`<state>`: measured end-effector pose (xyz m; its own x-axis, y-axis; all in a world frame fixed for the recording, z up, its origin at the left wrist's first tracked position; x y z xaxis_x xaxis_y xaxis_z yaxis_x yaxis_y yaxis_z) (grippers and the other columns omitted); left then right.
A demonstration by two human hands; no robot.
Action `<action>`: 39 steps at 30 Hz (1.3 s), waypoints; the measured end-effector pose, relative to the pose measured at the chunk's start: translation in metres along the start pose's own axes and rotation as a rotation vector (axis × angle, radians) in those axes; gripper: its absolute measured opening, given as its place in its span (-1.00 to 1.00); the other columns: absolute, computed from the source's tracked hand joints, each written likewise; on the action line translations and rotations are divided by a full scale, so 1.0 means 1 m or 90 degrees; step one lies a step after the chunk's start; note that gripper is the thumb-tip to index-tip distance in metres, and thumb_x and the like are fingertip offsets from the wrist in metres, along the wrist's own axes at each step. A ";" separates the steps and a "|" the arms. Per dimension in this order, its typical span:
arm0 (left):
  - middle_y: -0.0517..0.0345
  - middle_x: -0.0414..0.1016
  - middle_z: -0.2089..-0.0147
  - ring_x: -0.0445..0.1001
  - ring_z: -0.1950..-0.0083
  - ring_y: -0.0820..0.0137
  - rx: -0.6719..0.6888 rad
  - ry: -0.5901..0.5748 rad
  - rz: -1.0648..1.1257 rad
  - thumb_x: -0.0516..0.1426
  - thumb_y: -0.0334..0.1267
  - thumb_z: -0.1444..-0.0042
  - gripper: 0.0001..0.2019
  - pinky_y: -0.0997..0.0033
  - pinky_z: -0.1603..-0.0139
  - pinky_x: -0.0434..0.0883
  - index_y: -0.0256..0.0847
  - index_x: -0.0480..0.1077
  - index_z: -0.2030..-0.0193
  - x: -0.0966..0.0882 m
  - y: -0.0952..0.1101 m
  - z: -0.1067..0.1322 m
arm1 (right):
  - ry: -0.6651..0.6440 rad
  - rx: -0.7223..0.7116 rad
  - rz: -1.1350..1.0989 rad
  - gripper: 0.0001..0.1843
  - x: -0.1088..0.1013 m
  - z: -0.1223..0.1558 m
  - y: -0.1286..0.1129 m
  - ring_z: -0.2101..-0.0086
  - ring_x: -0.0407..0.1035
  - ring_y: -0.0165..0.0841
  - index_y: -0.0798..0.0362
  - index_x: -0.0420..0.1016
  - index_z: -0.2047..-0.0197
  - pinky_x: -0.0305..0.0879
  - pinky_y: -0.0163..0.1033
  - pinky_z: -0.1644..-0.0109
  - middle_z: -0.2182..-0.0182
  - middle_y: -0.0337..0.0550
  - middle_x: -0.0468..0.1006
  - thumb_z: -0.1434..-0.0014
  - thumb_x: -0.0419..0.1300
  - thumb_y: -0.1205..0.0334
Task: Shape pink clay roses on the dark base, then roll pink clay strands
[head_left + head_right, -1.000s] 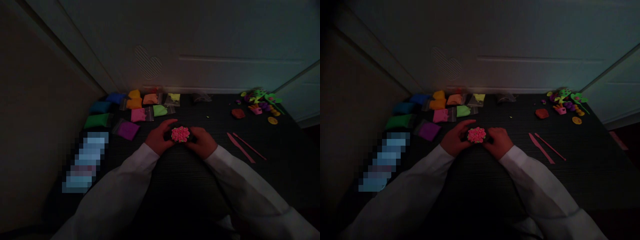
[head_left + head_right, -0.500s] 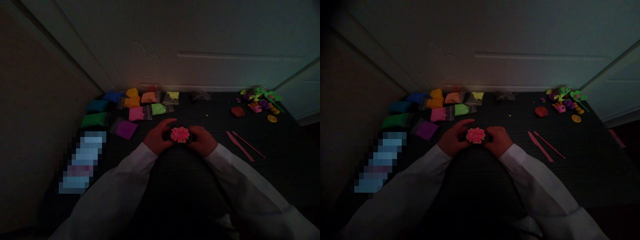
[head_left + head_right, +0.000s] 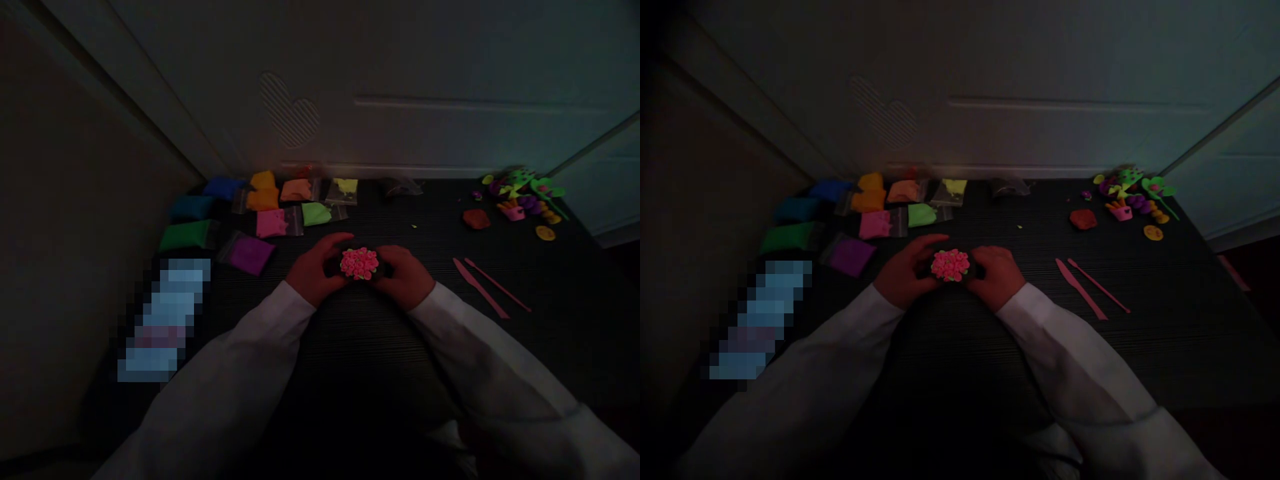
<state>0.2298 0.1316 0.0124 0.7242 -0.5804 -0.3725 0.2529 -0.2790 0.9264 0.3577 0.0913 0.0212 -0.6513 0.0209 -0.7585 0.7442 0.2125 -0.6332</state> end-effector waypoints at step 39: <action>0.05 0.37 0.12 0.36 0.28 0.40 0.061 0.024 -0.272 0.15 -0.17 0.18 -0.57 0.38 0.28 0.36 -0.24 0.33 0.11 -0.015 -0.008 0.003 | 0.039 -0.071 0.070 -0.57 0.002 0.007 0.013 0.16 0.27 -0.26 0.13 0.36 0.17 0.16 -0.14 0.05 0.20 -0.03 0.41 0.15 0.21 0.16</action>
<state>0.2151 0.1404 0.0107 0.5909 -0.3695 -0.7172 0.4755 -0.5587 0.6795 0.3671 0.0876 0.0102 -0.5776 0.1088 -0.8090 0.7922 0.3135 -0.5235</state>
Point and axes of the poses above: each hand's wrist, its own z-axis away from the middle knuckle, its own x-axis out of the palm, y = z × x, the point moved 6 cm from there along -z, towards the middle knuckle
